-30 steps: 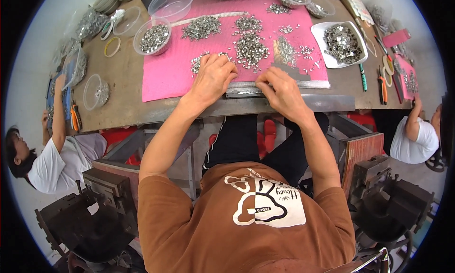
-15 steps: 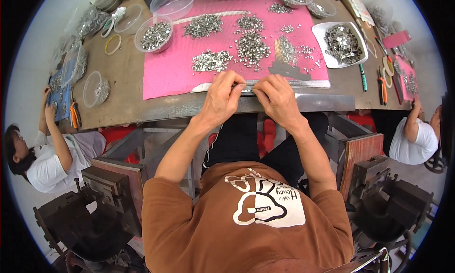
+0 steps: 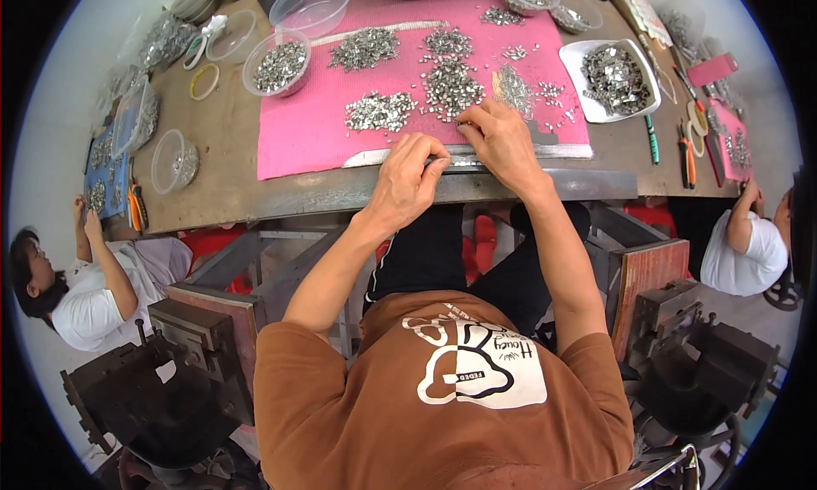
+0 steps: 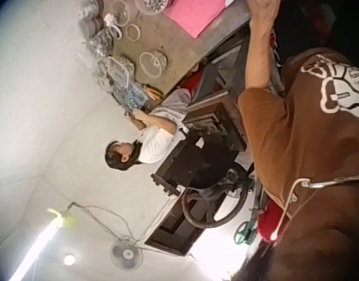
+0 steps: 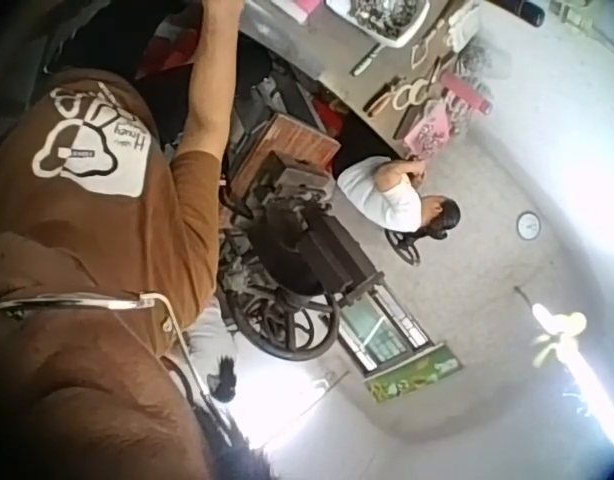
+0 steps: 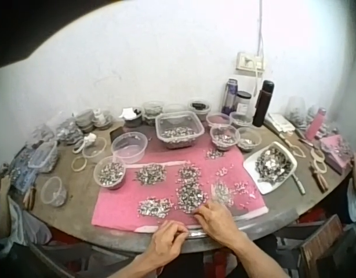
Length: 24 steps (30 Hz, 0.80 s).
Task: The person assembles and presses small metal pieces using a manual hand-press and a metal mold.
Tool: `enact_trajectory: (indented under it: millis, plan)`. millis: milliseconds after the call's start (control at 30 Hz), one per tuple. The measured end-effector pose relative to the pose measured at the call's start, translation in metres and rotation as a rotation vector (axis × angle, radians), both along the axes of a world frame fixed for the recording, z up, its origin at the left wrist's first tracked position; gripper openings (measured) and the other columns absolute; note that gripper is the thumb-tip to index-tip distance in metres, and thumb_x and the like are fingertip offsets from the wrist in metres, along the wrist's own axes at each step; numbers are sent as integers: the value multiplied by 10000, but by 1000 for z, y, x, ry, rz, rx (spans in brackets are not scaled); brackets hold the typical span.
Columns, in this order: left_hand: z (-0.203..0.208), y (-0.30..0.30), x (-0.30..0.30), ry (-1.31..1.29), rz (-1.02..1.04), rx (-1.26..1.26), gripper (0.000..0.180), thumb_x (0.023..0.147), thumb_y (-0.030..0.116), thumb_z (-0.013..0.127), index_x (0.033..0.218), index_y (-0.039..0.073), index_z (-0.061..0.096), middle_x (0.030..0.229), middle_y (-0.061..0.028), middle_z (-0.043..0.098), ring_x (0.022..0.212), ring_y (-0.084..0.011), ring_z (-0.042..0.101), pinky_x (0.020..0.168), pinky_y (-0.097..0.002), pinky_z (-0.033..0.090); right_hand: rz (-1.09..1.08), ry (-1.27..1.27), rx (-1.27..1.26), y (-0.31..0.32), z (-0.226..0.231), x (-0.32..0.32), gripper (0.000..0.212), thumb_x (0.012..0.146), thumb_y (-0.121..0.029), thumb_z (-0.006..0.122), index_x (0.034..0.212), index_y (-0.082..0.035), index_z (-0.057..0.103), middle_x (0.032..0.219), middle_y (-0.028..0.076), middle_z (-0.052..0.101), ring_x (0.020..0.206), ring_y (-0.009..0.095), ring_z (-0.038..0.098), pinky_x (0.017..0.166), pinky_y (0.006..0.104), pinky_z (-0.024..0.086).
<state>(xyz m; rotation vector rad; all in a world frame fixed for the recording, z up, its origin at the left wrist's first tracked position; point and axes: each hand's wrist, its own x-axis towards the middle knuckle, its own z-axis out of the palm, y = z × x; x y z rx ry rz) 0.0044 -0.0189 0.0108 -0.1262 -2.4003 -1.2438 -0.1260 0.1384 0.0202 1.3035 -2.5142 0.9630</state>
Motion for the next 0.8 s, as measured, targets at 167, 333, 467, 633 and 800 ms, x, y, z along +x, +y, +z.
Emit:
enact_trajectory:
  millis: [167, 333, 467, 633, 800]
  plan:
    - [-2, -1, 0, 27, -11, -47, 87, 903, 20, 669, 963, 4, 607, 937, -126, 642, 871, -303, 606, 801, -395, 481, 29, -62, 13, 0, 4, 0, 86, 866, -123, 723, 915, -55, 703, 868, 112, 634, 858, 330, 635, 799, 446, 488]
    - [1, 6, -1, 123, 34, -193, 128, 859, 0, 697, 956, 12, 614, 923, -123, 644, 850, -317, 605, 772, -405, 490, 30, 1, -65, 3, 8, -1, 95, 839, -77, 745, 868, -17, 678, 790, 111, 640, 717, 302, 629, 685, 413, 489]
    - [6, 12, 1, 162, 95, -309, 130, 830, 20, 704, 909, 35, 602, 880, -95, 606, 826, -304, 589, 747, -406, 486, -8, -214, -22, 11, 9, -3, 100, 845, -77, 743, 867, -2, 681, 774, 126, 647, 693, 300, 642, 656, 405, 500]
    - [-2, 6, 4, 242, 80, -340, 141, 824, 70, 741, 936, 39, 661, 940, -83, 652, 862, -279, 606, 804, -405, 499, -31, -162, -48, 17, 0, -5, 123, 858, -80, 750, 947, -2, 718, 779, 123, 651, 694, 260, 657, 640, 379, 502]
    - [-4, 3, 6, 287, 89, -350, 145, 841, 107, 756, 970, 58, 713, 981, -60, 679, 891, -258, 610, 893, -459, 477, -17, -210, -41, 16, 9, -1, 179, 846, -90, 776, 998, -10, 726, 817, 105, 645, 723, 255, 666, 650, 377, 509]
